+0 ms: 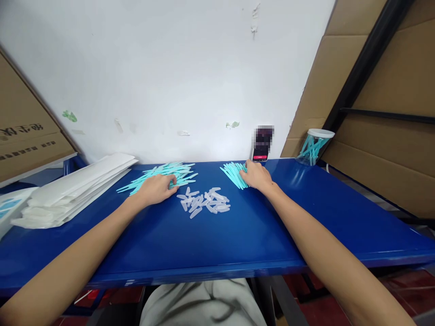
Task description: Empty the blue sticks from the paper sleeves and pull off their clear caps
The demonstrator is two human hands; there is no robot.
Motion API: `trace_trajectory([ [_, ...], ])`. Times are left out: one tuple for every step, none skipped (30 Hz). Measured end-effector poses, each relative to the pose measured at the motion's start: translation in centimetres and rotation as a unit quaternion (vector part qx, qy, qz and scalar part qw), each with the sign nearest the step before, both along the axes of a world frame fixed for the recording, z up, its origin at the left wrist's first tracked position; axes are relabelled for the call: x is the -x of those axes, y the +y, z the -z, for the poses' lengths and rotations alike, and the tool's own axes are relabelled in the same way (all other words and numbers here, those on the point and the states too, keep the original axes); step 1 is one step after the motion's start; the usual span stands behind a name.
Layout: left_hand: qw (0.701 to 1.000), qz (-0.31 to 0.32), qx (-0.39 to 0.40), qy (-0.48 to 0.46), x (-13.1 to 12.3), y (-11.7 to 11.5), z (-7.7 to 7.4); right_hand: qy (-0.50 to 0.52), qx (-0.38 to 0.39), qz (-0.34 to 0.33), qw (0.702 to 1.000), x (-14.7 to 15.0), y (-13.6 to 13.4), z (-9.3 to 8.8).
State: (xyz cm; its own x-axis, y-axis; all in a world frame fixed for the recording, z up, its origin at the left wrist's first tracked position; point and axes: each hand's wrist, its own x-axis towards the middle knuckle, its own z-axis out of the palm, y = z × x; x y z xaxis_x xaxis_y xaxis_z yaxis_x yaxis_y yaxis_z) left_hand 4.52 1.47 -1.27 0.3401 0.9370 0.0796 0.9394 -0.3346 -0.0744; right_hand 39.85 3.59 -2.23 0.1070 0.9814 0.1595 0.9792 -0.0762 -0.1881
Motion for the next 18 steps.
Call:
trace_trajectory([
  [1.0, 0.002, 0.002, 0.001, 0.1, 0.0, 0.0, 0.001, 0.001, 0.001, 1.0, 0.0, 0.0, 0.0],
  [1.0, 0.004, 0.006, 0.002, 0.1, 0.0, 0.0, 0.002, 0.004, 0.003, 1.0, 0.0, 0.0, 0.0],
  [1.0, 0.007, 0.011, 0.002, 0.2, 0.1, 0.0, 0.002, 0.007, 0.004, 1.0, -0.1, 0.0, -0.1],
  [1.0, 0.009, 0.017, 0.003, 0.2, 0.1, -0.1, 0.002, 0.009, 0.006, 1.0, -0.1, 0.0, -0.1],
  [1.0, 0.01, 0.022, 0.003, 0.2, 0.0, -0.2, 0.001, 0.011, 0.007, 1.0, -0.1, 0.0, -0.1],
  [1.0, 0.01, 0.026, 0.003, 0.2, 0.0, -0.3, 0.001, 0.013, 0.009, 1.0, -0.2, 0.1, -0.1],
  [0.999, 0.01, 0.031, 0.001, 0.2, -0.1, -0.4, 0.0, 0.014, 0.011, 1.0, -0.2, 0.1, -0.1],
  [0.999, 0.011, 0.037, -0.002, 0.2, -0.1, -0.5, 0.0, 0.014, 0.014, 1.0, -0.2, 0.1, -0.1],
  [0.999, 0.013, 0.043, -0.005, 0.2, -0.2, -0.6, -0.001, 0.015, 0.017, 1.0, -0.2, 0.1, -0.1],
  [0.999, 0.015, 0.049, -0.008, 0.2, -0.2, -0.7, -0.002, 0.015, 0.018, 1.0, -0.2, 0.1, -0.1],
  [0.998, 0.015, 0.053, -0.009, 0.3, -0.2, -0.7, -0.002, 0.015, 0.02, 1.0, -0.1, 0.1, -0.1],
  [0.998, 0.015, 0.056, -0.009, 0.3, -0.2, -0.7, -0.002, 0.014, 0.019, 1.0, 0.0, 0.1, -0.1],
  [0.998, 0.014, 0.057, -0.006, 0.4, -0.1, -0.7, -0.001, 0.013, 0.016, 1.0, 0.0, 0.1, -0.2],
  [0.998, 0.015, 0.057, -0.003, 0.6, 0.0, -0.7, 0.0, 0.012, 0.013, 1.0, 0.1, 0.0, -0.2],
  [0.998, 0.016, 0.056, -0.001, 0.7, 0.1, -0.7, 0.002, 0.011, 0.01, 1.0, 0.2, 0.0, -0.2],
  [0.998, 0.017, 0.053, 0.002, 0.9, 0.2, -0.7, 0.003, 0.011, 0.008, 1.0, 0.3, 0.0, -0.2],
  [0.999, 0.016, 0.05, 0.004, 1.1, 0.3, -0.7, 0.005, 0.011, 0.006, 1.0, 0.3, 0.0, -0.2],
  [0.999, 0.014, 0.047, 0.007, 1.3, 0.4, -0.8, 0.006, 0.01, 0.004, 1.0, 0.4, -0.1, -0.2],
])
